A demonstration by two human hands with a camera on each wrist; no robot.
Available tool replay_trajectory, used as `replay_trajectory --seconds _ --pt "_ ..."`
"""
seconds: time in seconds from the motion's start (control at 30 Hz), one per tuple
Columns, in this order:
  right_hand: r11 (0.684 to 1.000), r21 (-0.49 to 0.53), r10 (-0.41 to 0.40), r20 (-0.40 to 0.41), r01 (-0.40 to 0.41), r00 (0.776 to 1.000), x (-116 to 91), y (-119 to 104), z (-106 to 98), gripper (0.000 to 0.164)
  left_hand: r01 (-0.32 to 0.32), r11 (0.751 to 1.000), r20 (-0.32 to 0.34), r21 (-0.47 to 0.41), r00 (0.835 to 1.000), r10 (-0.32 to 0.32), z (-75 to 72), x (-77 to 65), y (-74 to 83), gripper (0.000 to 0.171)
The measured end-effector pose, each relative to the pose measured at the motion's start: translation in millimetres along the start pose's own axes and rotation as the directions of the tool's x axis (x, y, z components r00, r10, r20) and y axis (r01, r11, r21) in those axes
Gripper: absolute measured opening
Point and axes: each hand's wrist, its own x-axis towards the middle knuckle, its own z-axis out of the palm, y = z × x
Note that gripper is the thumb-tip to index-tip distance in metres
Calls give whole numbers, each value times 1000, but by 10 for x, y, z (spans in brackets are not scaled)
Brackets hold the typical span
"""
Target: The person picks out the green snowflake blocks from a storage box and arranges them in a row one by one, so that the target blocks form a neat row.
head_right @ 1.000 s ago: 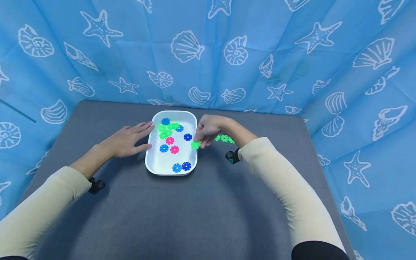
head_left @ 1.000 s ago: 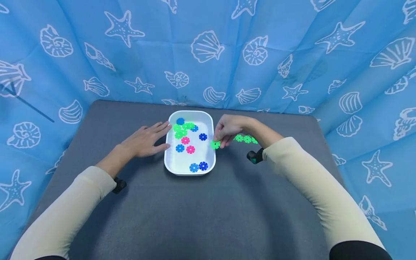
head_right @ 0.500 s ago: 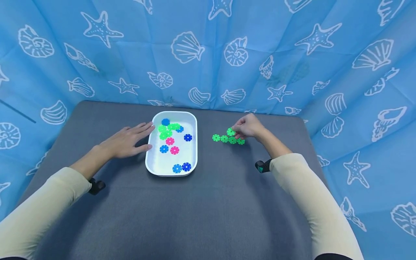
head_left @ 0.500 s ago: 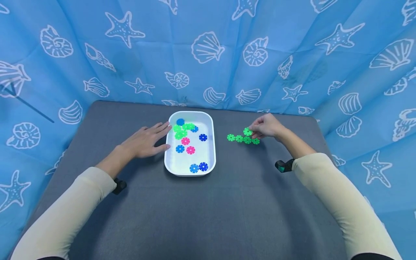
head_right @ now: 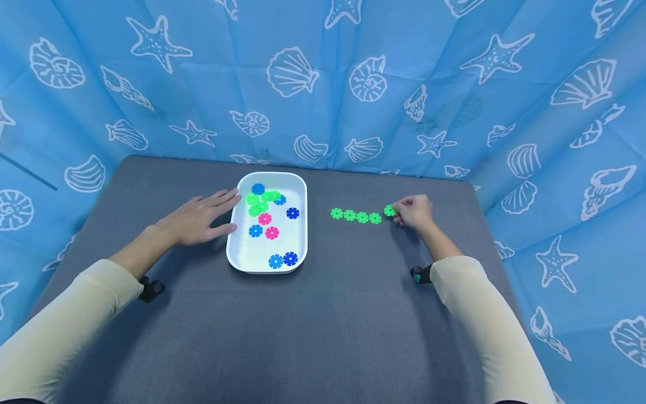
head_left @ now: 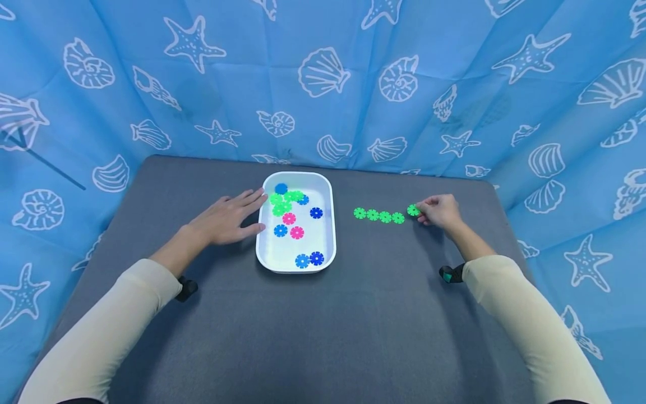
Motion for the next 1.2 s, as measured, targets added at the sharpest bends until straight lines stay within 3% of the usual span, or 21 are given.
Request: replay_trajectory --seconds 0.3,0.47,0.63,0.87,0.97,1.07,1.2 --pt "999 -14 46 52 -46 998 57 226 34 30 -5 1000 4 -9 1000 5 -12 -12 1 81" --pt "998 -65 9 13 -8 1000 38 251 62 28 -1 1000 2 -11 1000 1 -12 -15 8 81" --pt "991 -132 -6 -8 5 1000 4 201 61 31 5 1000 5 -9 1000 -5 -20 -13 13 80" --pt "951 -309 12 -29 -20 999 -44 -66 11 46 5 1000 7 -17 1000 -5 0 -7 8 81" --pt "973 -231 24 18 -19 1000 -25 -218 -4 50 4 1000 3 -17 1000 -4 7 -1 -2 80" --pt "996 -86 41 109 -32 993 12 -382 18 54 3 1000 -1 -12 1000 -3 6 0 -11 81" --pt "997 57 47 221 -61 974 43 -632 121 59 -4 1000 -1 -6 1000 4 -2 -5 -8 81"
